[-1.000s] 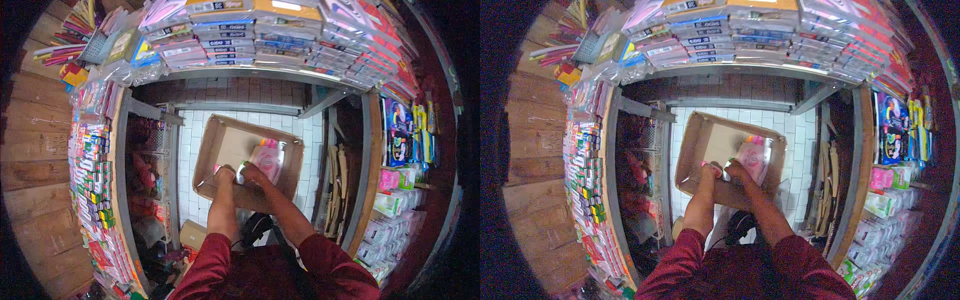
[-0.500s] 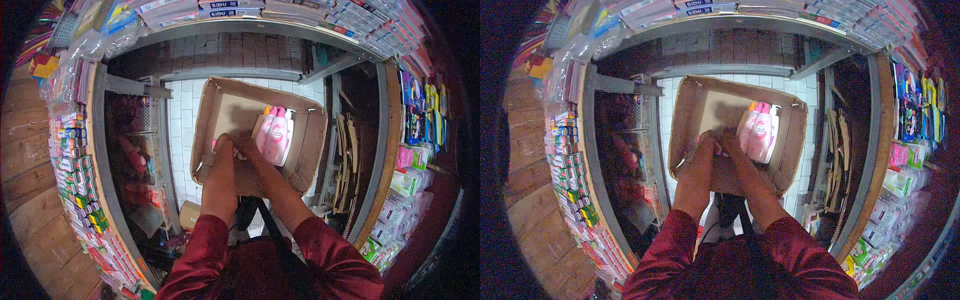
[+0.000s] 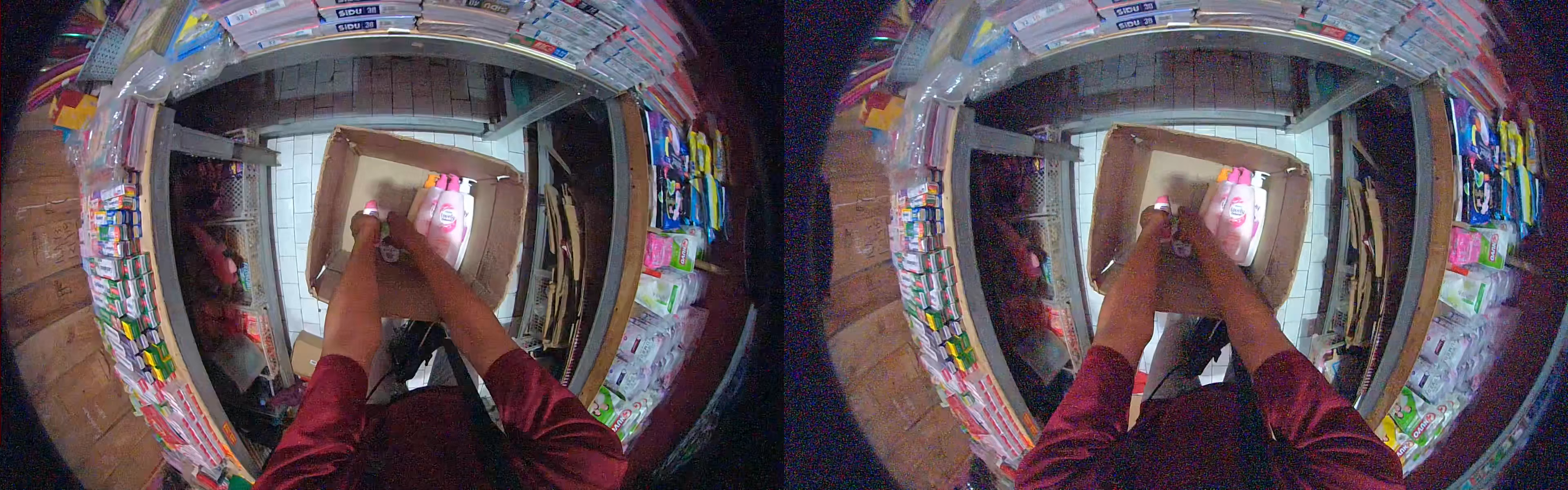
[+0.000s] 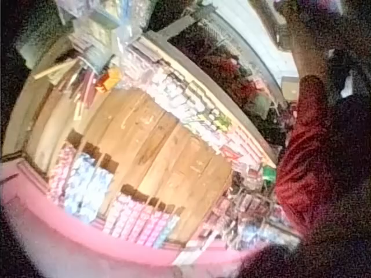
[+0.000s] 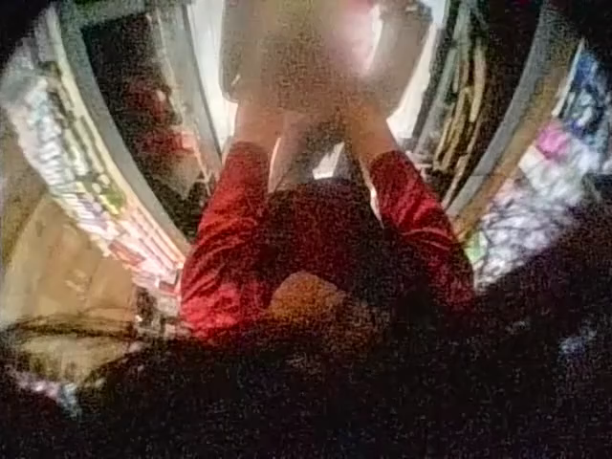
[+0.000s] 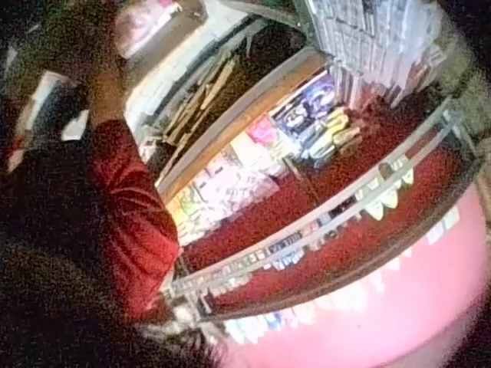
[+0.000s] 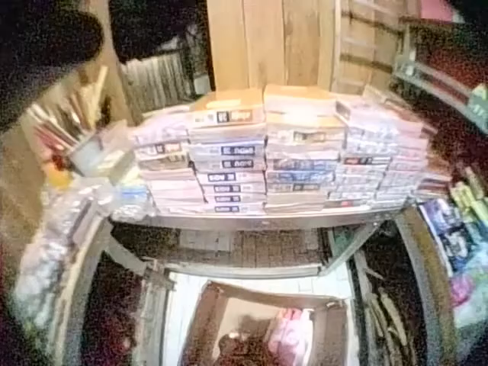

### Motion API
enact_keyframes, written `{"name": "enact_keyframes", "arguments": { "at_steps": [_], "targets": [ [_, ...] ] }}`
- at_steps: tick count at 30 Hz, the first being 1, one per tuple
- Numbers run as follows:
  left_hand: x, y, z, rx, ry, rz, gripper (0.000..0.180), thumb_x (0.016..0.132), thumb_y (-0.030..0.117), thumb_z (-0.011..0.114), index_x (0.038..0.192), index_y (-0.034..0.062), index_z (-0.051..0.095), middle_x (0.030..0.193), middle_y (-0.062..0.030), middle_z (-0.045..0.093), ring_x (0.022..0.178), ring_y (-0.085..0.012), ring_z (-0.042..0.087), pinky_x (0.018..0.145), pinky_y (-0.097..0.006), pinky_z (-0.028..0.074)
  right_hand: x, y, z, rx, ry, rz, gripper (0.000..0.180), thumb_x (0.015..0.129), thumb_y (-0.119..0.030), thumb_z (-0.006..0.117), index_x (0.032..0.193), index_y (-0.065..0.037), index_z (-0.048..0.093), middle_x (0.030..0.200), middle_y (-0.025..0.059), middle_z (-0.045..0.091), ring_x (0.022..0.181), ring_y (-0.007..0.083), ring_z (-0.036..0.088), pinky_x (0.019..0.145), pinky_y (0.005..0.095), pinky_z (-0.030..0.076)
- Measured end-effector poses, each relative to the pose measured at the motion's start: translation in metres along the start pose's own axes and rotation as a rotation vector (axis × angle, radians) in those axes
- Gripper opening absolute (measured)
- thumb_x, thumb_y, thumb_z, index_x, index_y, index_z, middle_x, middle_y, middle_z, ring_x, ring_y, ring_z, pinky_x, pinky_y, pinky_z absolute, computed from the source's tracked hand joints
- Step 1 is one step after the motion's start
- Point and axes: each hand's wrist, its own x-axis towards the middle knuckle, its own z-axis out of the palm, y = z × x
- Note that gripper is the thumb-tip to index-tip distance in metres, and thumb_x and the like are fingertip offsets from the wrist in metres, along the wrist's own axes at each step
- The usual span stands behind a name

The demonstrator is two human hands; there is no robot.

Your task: Stocking perfume and lotion bottles onto store shelves from a cardboard box.

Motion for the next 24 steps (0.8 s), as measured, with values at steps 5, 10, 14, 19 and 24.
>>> {"name": "enact_keyframes", "arguments": {
  "at_steps": [5,10,14,19,24],
  "targets": [
    [-0.009,0.025,-0.034,0.204,-0.021,0.311,0.04,0.077,0.038,0.064,0.095,0.0029,0.067,0.097,-0.0177,0.066,0.089,-0.0258,0.066,0.078,-0.037,0.05,-0.041,-0.01,-0.06,0.294,0.251,-0.057,0.071,0.064,-0.043,0.077,0.109,0.006,0.054,0.113,0.027,0.055,0.104,0.0405,0.055,0.091,0.0457,0.043],
    [-0.076,0.063,-0.077,-0.358,-0.254,0.331,0.041,0.085,0.039,0.056,0.098,0.0002,0.063,0.086,-0.0086,0.064,0.071,-0.0163,0.061,0.062,-0.031,0.049,-0.098,-0.033,-0.16,0.901,0.065,0.187,0.057,0.073,-0.05,0.07,0.094,0.002,0.063,0.087,0.0131,0.065,0.078,0.0238,0.062,0.07,0.0357,0.05],
    [-0.162,0.1,-0.104,-0.916,-0.444,0.408,0.038,0.09,0.037,0.051,0.107,0.004,0.057,0.085,-0.0034,0.061,0.066,-0.0131,0.059,0.057,-0.029,0.048,-0.153,-0.046,-0.212,1.204,0.248,0.187,0.049,0.083,-0.049,0.06,0.096,-0.003,0.063,0.08,0.0068,0.064,0.072,0.0122,0.06,0.065,0.0273,0.048],
    [-0.288,0.146,-0.126,-1.033,-0.562,0.52,0.032,0.093,0.037,0.047,0.105,0.0074,0.053,0.082,-0.0026,0.06,0.064,-0.012,0.06,0.054,-0.025,0.051,-0.219,-0.033,-0.27,1.954,0.149,0.032,0.03,0.089,-0.033,0.057,0.104,-0.008,0.056,0.086,0.0039,0.062,0.072,0.0138,0.063,0.06,0.0308,0.054],
    [-0.376,0.207,-0.112,-1.168,-0.736,0.535,0.029,0.097,0.032,0.04,0.106,0.0055,0.049,0.085,-0.0085,0.063,0.061,-0.0166,0.063,0.054,-0.028,0.055,-0.291,0.005,-0.33,1.916,0.252,-0.181,0.03,0.085,-0.029,0.057,0.104,-0.008,0.049,0.084,0.0025,0.054,0.068,0.0148,0.058,0.056,0.0266,0.047]
  ]
}}
